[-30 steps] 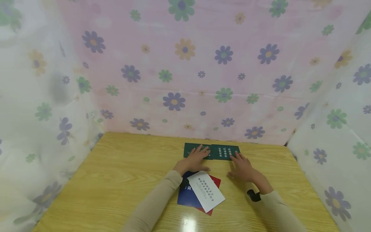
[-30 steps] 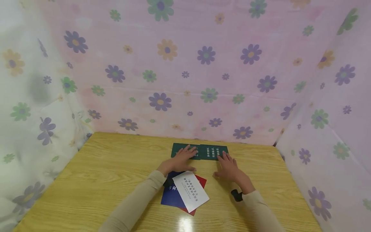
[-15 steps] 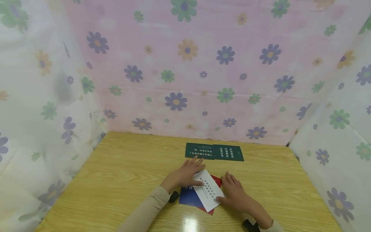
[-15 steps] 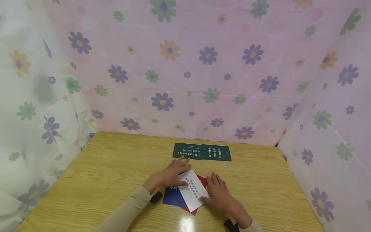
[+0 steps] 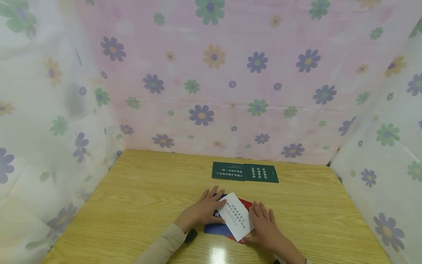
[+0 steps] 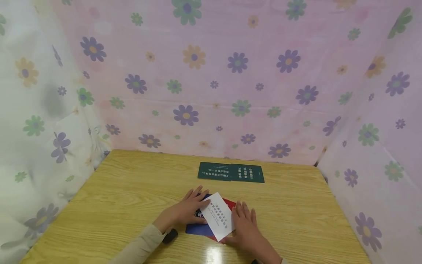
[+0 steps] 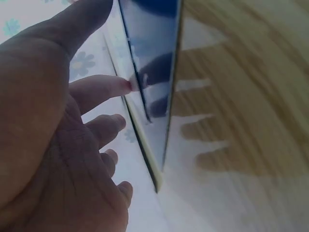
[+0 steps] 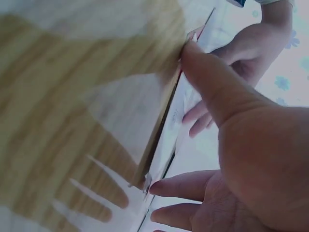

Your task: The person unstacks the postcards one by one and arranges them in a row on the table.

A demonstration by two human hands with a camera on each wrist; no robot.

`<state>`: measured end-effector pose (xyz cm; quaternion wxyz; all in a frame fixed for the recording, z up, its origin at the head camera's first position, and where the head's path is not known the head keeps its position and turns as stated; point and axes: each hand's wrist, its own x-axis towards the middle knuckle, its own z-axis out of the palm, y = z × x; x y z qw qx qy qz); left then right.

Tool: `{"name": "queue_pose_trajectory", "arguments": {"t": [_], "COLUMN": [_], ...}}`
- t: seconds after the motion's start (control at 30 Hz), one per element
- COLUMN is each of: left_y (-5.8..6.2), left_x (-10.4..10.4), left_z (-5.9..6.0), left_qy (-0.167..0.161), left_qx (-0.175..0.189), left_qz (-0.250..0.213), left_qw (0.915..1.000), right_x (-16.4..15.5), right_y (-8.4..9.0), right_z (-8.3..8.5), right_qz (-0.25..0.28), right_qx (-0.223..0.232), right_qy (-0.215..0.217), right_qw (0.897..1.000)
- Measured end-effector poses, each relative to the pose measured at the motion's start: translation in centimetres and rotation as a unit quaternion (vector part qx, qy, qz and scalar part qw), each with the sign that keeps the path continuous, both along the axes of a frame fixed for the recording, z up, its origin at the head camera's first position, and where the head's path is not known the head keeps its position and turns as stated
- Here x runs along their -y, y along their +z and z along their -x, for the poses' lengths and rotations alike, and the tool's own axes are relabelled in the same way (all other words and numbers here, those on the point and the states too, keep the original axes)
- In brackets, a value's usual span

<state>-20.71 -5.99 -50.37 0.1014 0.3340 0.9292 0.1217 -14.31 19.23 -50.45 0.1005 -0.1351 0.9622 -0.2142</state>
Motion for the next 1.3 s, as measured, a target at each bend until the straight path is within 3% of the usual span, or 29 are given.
{"name": "queue_pose_trajectory", "arguments": {"t": [0.43,0.57,0.7,0.8,0.93,1.1,1.3], "left_y": [0.7,0.7,0.8,1.0,1.4,1.0,1.0], "left_x": [2.3,2.6,2.3,1.9,1.8,3.1,5.3], "left_z": [-3.5,-4.6,-5.5,-6.1,-6.5,-5.8,-4.2], "left_qy": [-0.006,-0.01,-0.013,-0.017,-0.032,-0.025,0.005], "left_qx": [-0.01,-0.053,-0.11,-0.122,-0.126,-0.102,-0.013], "left_qz": [0.041,0.062,0.107,0.128,0.122,0.057,-0.008], "left_qw": [0.9991,0.9967,0.9881,0.9842,0.984,0.9928,0.9999], "right_x": [-0.2,-0.1,0.0,0.2,0.4,0.6,0.7], "right_y": [0.9,1.1,0.8,0.5,0.4,0.6,1.0], "right_z": [0.0,-0.3,-0.7,-0.8,-0.8,-0.8,-0.7], "right_qz": [-0.019,-0.011,0.002,0.009,0.003,-0.006,0.009], "right_qx": [-0.001,0.004,0.006,0.006,0.003,0.002,0.013], "right_qy": [-0.016,-0.01,0.003,0.007,0.005,0.003,0.006], "right_qw": [1.0,1.0,1.0,1.0,1.0,1.0,1.0]}}
